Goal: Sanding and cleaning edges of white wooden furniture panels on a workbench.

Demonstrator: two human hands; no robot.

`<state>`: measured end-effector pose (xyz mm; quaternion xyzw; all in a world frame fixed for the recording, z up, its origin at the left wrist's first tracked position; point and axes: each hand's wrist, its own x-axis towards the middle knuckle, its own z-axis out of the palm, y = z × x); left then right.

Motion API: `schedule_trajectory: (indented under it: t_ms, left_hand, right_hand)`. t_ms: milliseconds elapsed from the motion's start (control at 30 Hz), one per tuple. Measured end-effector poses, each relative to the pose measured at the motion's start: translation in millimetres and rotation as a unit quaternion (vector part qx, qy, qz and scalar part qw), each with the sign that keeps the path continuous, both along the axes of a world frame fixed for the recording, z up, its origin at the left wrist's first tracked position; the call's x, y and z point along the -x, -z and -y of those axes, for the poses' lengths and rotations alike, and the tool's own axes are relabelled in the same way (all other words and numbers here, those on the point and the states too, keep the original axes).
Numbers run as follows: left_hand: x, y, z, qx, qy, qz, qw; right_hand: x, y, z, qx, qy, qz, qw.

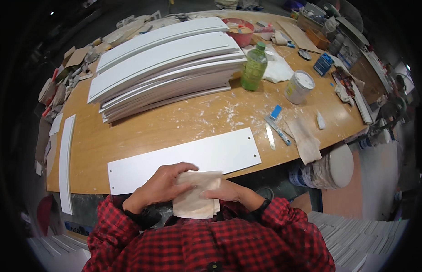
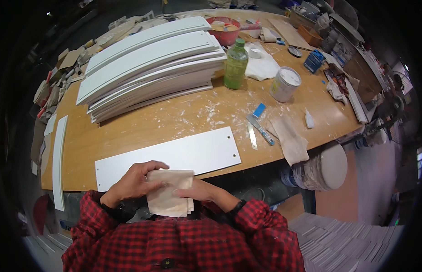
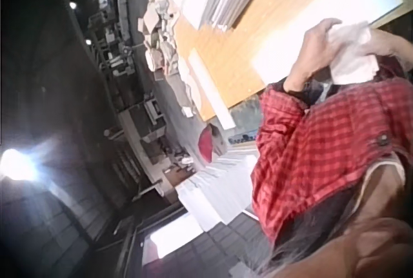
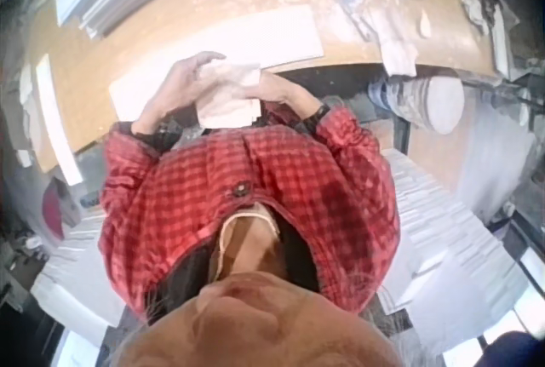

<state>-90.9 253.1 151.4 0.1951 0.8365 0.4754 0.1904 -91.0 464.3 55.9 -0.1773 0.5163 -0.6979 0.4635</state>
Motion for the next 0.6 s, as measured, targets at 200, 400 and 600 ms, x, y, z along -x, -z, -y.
schedule_trajectory:
  t_ms: [200, 400, 600]
  left_hand:
    - [17, -49, -9, -0.059, -0.023, -0.219, 0.974]
    - [-42, -152, 59, -0.193, 0.057, -0.216, 0.955]
    - [-119, -215, 105, -0.372, 0.13, -0.095, 0.914]
  right_hand:
    - [-5, 4, -15, 0.049, 0.121, -0.045, 0.99]
    - [-7, 21, 5, -0.018, 0.23, 0.022, 0.973]
    - [12, 28, 67, -0.02, 0.2, 0.019, 0.979]
